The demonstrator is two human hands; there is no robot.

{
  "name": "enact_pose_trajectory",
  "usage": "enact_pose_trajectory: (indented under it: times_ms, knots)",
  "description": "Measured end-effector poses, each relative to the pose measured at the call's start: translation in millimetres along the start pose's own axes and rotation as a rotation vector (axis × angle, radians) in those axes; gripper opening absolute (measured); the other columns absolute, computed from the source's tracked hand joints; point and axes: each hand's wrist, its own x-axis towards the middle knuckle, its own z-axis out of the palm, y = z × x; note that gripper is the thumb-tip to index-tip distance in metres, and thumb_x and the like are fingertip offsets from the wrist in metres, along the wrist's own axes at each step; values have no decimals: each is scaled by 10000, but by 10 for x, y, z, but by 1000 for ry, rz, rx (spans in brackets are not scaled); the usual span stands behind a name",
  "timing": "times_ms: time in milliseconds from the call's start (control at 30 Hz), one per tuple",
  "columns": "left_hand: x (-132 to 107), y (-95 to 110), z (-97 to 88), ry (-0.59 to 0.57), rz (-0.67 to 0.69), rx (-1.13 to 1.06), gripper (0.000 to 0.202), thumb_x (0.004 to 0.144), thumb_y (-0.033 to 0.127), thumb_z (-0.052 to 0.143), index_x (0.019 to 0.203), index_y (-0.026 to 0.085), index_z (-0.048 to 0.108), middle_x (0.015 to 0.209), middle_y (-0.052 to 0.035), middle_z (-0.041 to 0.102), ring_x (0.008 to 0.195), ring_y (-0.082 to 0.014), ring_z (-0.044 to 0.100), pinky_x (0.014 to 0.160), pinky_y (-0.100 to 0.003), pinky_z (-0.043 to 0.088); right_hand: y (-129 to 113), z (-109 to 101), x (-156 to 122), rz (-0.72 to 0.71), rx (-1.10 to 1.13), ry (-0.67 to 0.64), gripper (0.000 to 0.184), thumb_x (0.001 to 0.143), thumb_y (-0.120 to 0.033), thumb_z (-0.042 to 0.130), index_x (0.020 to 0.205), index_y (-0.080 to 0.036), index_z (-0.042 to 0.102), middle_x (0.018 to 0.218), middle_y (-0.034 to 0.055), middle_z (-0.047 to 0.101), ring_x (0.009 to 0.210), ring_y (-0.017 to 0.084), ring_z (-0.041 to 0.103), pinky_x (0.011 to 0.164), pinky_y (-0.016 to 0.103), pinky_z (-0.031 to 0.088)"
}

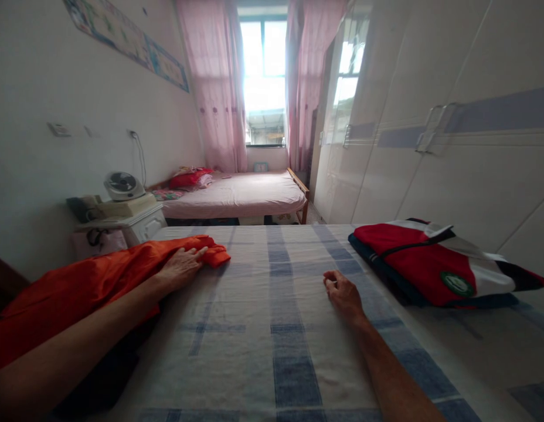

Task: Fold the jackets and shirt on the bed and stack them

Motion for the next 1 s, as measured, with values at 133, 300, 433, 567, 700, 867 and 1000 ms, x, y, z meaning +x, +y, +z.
enact_pose_trajectory:
  times_ms: [133,300,433,567,700,867,1000]
  knots:
    - [88,-269,-71,46,-270,31,306,882,305,489,1070,86,588,1142,-159,589,981,-250,588,804,-430,471,-9,-12,9,-19,13,25,226,768,-336,465,897,-207,598,823,16,701,591,132,618,645,261,454]
    - [-11,-250,-135,154,-268,38,381,881,191,318,938,-22,628,1111,-309,576,1025,-407,563,764,-492,434,-48,26,-45,-41,15,69,172,782,-265,473,866,-208,612,784,4,697,620,129,626,632,243,466]
    - [-102,205,29,335,-88,85,363,842,205,375,1053,64,635,1345,-223,480,1265,-392,378,980,-584,275,-151,-9,-39,-29,1,122,169,800,-220,466,874,-212,618,826,-17,708,607,100,634,597,209,479]
    - [-328,769,311,373,128,-67,410,842,364,439,1158,189,632,1387,-153,468,1292,-336,391,1028,-541,284,-273,-435,111,-35,-78,259,239,841,-250,440,1014,-209,601,994,19,695,787,118,657,734,220,490]
    - [-536,1061,554,390,205,-213,421,847,421,443,1198,262,611,1420,-106,435,1316,-318,372,1034,-547,303,-85,-1166,414,68,-249,456,357,841,-243,432,1167,-170,554,1217,128,592,1124,220,549,962,329,394]
    - [-560,1076,719,347,152,-315,419,863,364,401,1202,236,612,1348,-114,520,1289,-294,418,1020,-505,368,495,-1761,742,317,-421,431,373,787,-294,503,1014,-33,640,1070,259,624,1083,340,563,910,424,418]
    - [-549,1072,733,323,121,-361,428,871,358,388,1231,241,587,1347,-105,522,1281,-272,432,1024,-492,379,764,-1842,912,353,-483,369,461,792,-447,496,995,-65,656,1091,244,620,1079,336,572,905,425,423]
